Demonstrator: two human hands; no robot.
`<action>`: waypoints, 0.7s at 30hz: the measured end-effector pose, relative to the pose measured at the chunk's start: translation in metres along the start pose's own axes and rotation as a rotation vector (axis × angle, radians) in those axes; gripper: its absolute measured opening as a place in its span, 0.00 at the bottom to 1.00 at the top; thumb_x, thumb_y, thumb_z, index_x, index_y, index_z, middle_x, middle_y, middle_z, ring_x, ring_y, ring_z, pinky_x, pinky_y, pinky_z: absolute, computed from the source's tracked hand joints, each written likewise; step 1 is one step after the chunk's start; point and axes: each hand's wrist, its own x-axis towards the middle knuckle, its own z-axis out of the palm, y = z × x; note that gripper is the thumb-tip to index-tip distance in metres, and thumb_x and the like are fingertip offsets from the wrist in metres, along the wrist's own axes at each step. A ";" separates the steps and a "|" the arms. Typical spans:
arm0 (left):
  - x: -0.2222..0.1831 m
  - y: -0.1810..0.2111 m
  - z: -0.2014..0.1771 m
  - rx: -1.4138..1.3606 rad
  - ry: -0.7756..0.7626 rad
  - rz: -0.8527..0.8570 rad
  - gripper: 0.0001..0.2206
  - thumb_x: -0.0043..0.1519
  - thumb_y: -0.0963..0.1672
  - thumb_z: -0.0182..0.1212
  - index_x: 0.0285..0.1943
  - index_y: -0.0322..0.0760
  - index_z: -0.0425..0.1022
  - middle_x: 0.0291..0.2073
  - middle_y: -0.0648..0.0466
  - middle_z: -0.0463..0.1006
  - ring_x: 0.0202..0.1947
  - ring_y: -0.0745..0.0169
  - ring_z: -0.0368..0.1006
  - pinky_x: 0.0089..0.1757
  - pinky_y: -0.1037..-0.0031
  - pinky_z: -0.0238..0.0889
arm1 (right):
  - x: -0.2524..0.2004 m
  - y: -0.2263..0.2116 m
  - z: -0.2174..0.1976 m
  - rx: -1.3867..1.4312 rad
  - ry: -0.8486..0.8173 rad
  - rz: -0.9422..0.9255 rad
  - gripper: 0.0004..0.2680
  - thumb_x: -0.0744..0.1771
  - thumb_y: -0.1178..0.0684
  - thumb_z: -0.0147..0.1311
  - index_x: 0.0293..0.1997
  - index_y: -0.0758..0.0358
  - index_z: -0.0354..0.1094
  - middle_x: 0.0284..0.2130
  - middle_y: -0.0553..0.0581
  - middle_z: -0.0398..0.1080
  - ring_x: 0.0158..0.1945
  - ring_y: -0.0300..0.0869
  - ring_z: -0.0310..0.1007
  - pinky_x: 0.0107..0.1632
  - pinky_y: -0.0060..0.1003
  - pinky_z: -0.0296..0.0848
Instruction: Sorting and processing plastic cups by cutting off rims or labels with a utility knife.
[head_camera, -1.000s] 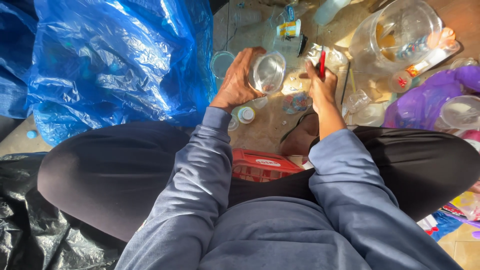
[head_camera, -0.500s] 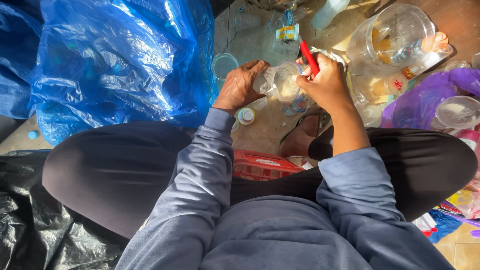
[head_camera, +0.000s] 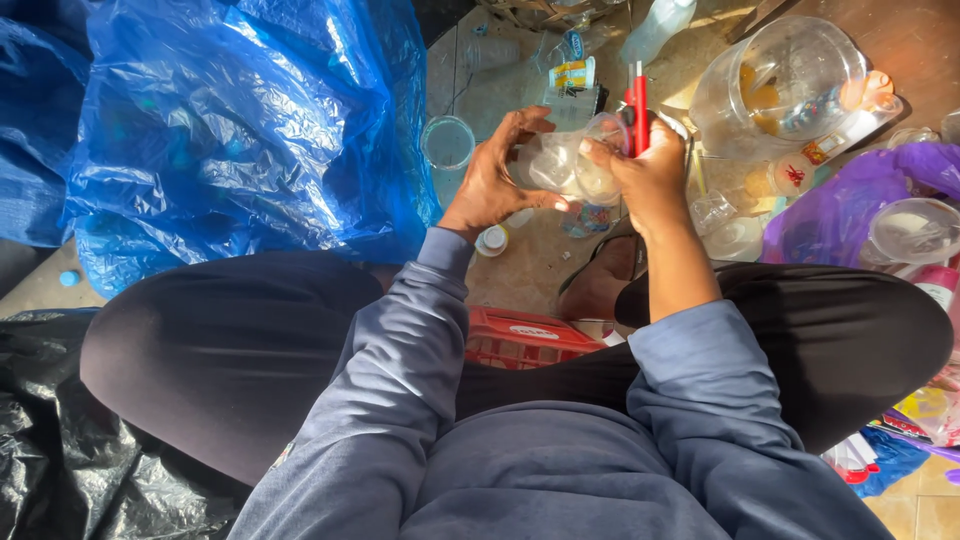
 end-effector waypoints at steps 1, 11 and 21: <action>-0.002 -0.001 0.001 0.001 0.002 -0.001 0.48 0.41 0.51 0.91 0.71 0.51 0.64 0.55 0.52 0.79 0.53 0.48 0.78 0.53 0.62 0.71 | 0.004 0.009 -0.003 0.000 -0.002 0.001 0.15 0.60 0.57 0.75 0.45 0.64 0.70 0.31 0.53 0.75 0.32 0.34 0.75 0.39 0.26 0.80; 0.001 -0.011 0.004 0.146 0.152 0.053 0.33 0.46 0.50 0.87 0.61 0.50 0.76 0.42 0.50 0.75 0.42 0.48 0.77 0.42 0.63 0.75 | -0.003 0.003 -0.005 -0.309 0.007 -0.425 0.16 0.64 0.45 0.76 0.40 0.63 0.71 0.31 0.58 0.76 0.24 0.36 0.64 0.28 0.27 0.60; 0.005 -0.002 -0.018 0.050 0.012 0.104 0.28 0.46 0.46 0.84 0.57 0.50 0.80 0.42 0.57 0.77 0.42 0.63 0.72 0.46 0.71 0.70 | -0.023 -0.053 0.003 0.096 -0.446 -0.048 0.10 0.68 0.61 0.58 0.40 0.59 0.53 0.39 0.62 0.78 0.38 0.41 0.81 0.25 0.18 0.60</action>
